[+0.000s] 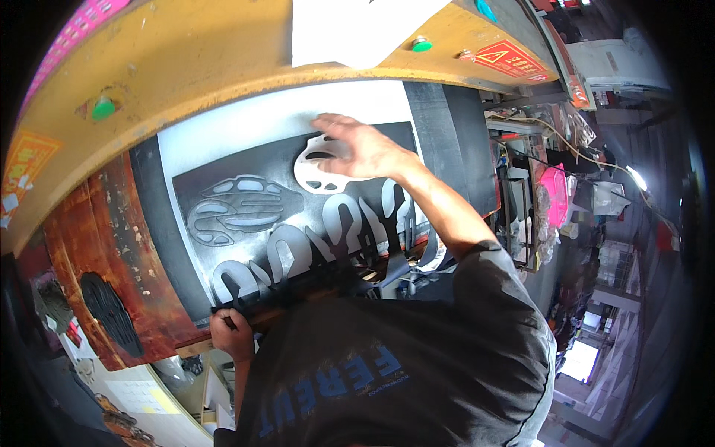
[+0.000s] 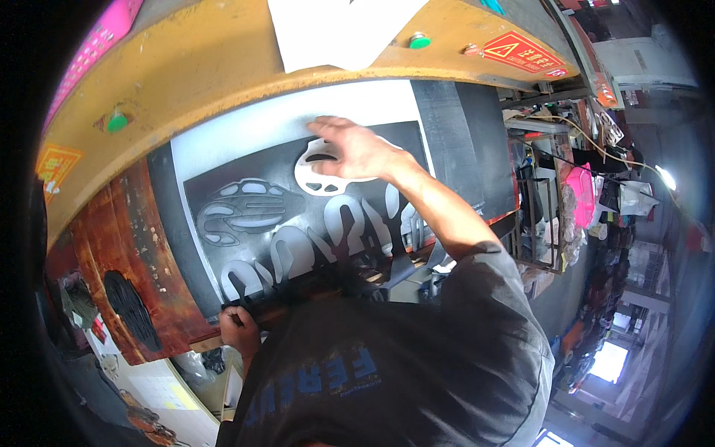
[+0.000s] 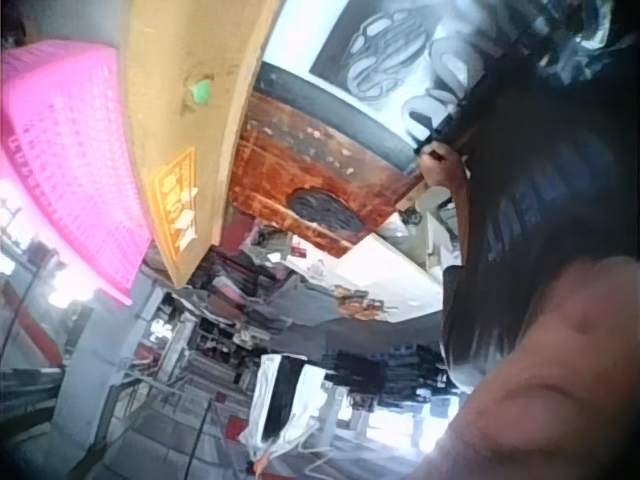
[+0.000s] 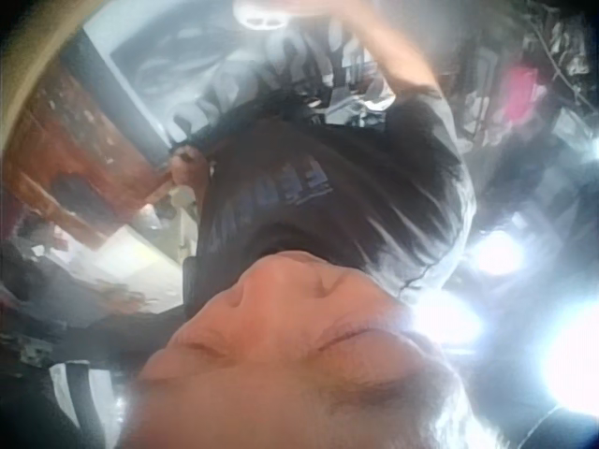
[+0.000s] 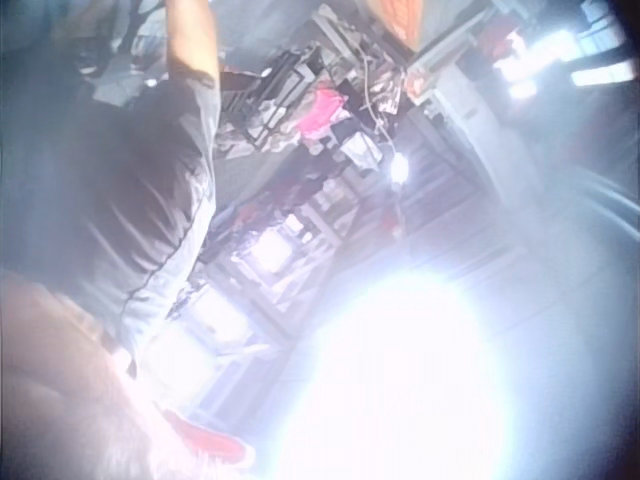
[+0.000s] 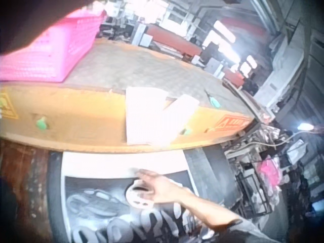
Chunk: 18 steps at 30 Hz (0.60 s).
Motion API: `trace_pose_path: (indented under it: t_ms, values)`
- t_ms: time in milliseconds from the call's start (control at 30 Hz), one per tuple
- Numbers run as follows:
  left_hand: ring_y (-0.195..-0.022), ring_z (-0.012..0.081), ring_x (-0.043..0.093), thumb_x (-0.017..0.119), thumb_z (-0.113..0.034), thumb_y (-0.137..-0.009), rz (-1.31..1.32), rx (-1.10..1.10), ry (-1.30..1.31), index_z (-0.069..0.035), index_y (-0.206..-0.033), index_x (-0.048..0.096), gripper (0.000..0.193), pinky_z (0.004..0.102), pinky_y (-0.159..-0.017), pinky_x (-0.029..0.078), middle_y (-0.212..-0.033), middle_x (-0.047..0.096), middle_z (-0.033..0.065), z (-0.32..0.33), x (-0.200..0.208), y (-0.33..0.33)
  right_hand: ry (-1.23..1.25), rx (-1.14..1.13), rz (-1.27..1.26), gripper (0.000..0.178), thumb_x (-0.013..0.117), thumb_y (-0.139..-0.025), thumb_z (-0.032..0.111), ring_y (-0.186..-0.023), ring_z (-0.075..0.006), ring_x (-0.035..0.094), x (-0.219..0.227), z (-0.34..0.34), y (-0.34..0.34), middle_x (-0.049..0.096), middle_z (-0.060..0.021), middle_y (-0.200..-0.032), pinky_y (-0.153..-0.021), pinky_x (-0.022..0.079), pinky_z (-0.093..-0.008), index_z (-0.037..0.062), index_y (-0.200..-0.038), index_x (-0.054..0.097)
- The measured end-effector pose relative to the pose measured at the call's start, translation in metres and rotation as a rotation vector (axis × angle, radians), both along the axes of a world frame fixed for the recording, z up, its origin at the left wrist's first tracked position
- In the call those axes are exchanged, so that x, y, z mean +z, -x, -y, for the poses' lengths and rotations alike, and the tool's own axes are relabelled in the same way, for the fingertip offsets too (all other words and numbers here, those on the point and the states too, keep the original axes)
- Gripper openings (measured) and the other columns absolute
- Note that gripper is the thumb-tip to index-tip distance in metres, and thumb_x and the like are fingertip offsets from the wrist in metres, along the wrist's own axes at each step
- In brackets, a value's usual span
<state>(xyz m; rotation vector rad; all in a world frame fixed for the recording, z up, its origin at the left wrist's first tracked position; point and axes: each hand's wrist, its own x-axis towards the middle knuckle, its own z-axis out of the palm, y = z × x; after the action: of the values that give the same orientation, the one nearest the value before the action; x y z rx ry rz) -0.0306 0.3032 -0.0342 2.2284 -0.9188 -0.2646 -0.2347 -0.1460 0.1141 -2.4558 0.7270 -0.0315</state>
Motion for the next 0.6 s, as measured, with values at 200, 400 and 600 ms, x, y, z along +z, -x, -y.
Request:
trace_pose_path:
  t_ms: [200,400,600]
  values:
    - [-0.077,0.0383,0.062,0.068,-0.016,-0.095,0.125,-0.037,-0.003,-0.005,-0.089,0.062,0.014,0.0483,-0.069,0.049,-0.084,0.059,0.0156,0.004,-0.001,0.003,0.138,-0.262,-0.214,0.088,0.082,-0.083,0.040,-0.147,-0.0491,0.045,0.007,0.008,0.069,0.049,-0.0325,-0.157,-0.123,0.039,-0.0514,-0.0042,-0.153,0.052]
    - [-0.081,0.0400,0.061,0.065,-0.018,-0.094,0.063,-0.061,-0.091,-0.003,-0.089,0.062,0.016,0.0501,-0.072,0.048,-0.085,0.059,0.0168,-0.001,0.002,0.002,0.076,-0.501,-0.120,0.083,0.079,-0.089,0.043,-0.148,-0.0472,0.044,-0.014,0.007,0.113,0.049,-0.0318,-0.157,-0.124,0.037,-0.0488,-0.0084,-0.150,0.054]
    - [-0.081,0.0416,0.061,0.066,-0.019,-0.094,0.019,-0.069,-0.142,-0.004,-0.090,0.062,0.016,0.0494,-0.071,0.048,-0.087,0.059,0.0180,-0.008,-0.002,-0.001,0.023,-0.590,-0.084,0.083,0.080,-0.090,0.050,-0.139,-0.0464,0.055,-0.031,0.007,0.130,0.057,-0.0316,-0.148,-0.119,0.044,-0.0474,-0.0074,-0.146,0.058]
